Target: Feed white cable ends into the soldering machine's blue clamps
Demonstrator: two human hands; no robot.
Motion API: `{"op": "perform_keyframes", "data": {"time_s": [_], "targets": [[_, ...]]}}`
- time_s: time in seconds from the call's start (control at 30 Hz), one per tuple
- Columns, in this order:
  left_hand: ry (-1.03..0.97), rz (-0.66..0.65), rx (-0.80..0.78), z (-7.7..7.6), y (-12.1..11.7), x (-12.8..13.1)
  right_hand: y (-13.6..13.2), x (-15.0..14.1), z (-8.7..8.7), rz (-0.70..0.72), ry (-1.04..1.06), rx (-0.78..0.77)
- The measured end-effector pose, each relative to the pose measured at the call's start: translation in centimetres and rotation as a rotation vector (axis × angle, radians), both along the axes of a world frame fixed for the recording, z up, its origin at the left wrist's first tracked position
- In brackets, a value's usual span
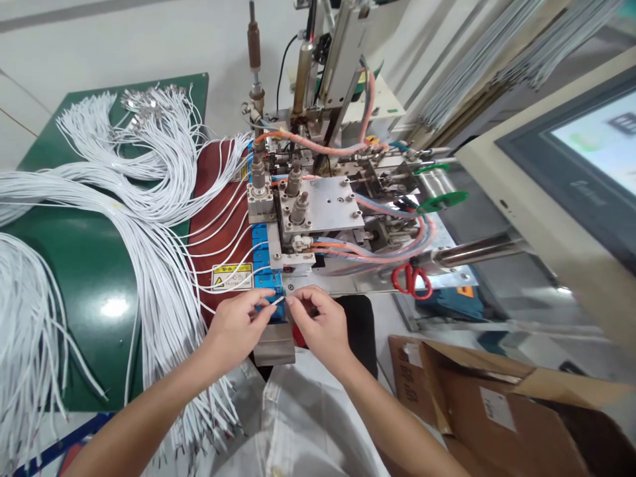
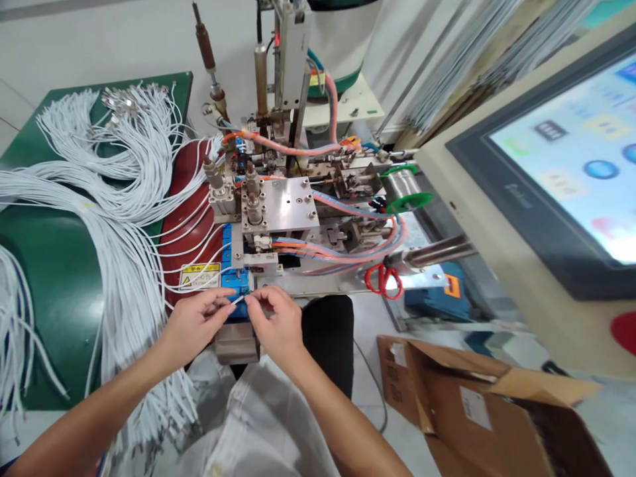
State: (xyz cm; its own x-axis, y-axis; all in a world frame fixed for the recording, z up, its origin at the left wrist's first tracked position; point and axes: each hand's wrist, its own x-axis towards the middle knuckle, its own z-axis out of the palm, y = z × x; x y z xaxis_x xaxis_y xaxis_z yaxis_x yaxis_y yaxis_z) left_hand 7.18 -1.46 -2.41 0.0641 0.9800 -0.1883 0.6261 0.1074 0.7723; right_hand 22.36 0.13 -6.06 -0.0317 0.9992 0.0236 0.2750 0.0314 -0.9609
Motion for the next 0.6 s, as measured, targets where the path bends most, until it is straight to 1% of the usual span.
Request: {"op": "perform_keyframes", "data": {"time_s": [0.1, 0.17, 0.3, 0.43, 0.53, 0.6], "targets": [[0.149, -0.119, 0.06, 0.5, 0.5, -1.0, 0.1, 0.1, -1.3, 0.016, 0.093, -0.156], [0.199, -0.16, 0.098, 0.5, 0.6, -1.4, 0.1, 0.1, -1.9, 0.02, 0.109, -0.213], [0.237, -0.158, 0.153, -0.1, 0.7, -1.5, 0.1, 0.0, -2.3, 0.022, 0.005, -0.19], [0.291, -0.145, 0.186, -0.3, 0.7, -1.2, 0.6, 0.1, -1.9, 0.061, -0.116, -0.196], [0.336, -0.138, 0.203, -0.3, 0.7, -1.1, 0.9, 0.3, -1.6, 0.096, -0.162, -0.217], [0.333, -0.14, 0.197, -0.4, 0.7, -1.1, 1.0, 0.3, -1.5, 0.104, -0.193, -0.198]]}}
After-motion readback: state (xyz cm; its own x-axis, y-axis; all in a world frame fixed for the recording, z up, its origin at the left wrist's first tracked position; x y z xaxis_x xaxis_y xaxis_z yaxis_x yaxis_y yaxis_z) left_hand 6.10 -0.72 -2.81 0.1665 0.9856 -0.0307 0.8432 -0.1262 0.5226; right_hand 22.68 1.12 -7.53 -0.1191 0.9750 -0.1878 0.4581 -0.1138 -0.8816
